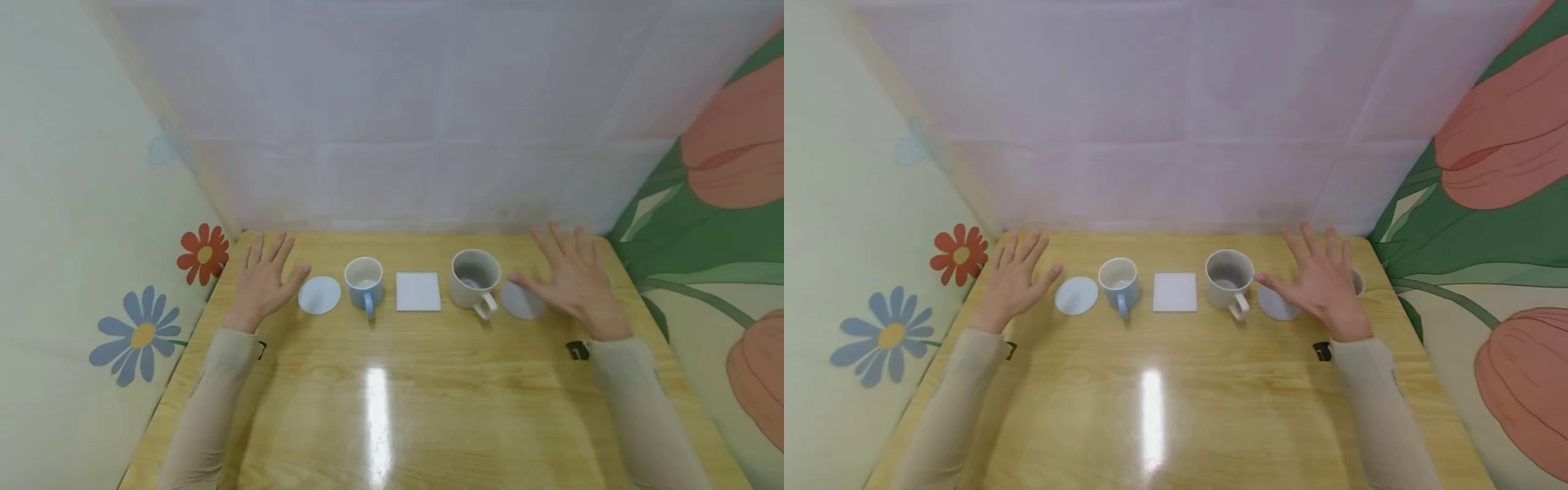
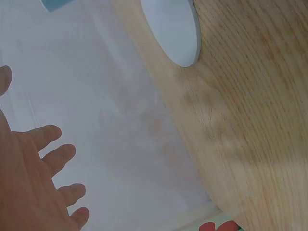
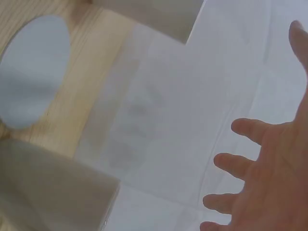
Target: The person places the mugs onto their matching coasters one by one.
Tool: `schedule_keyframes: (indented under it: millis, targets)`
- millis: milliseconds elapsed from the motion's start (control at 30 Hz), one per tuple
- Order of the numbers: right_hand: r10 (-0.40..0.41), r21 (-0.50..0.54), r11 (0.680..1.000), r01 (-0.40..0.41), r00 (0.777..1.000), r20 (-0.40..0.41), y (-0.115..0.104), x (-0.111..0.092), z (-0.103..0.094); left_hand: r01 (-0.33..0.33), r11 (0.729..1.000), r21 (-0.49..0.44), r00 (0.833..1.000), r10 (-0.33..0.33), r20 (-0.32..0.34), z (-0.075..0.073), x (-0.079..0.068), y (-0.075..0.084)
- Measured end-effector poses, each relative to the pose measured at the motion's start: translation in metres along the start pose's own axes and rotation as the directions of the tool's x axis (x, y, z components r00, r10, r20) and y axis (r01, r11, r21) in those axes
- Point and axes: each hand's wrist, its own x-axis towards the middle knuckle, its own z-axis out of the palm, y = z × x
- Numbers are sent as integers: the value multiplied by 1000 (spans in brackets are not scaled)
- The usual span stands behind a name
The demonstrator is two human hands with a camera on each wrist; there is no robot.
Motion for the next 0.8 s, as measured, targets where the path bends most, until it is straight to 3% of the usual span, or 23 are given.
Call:
schedule_keyframes:
  millis: [300, 667, 800]
  targets:
    - [-152, 0, 988, 153, 979, -134, -19, 4, 17, -22, 1000, 19, 999, 22, -29, -3, 3, 4]
    - [-199, 92, 972, 218, 963, -179, -44, -3, 27, -25, 1000, 4, 999, 25, -31, -2, -5, 3]
    - [-210, 157, 959, 235, 965, -159, -49, -3, 31, -31, 999, -9, 999, 30, -39, 1, -9, 1]
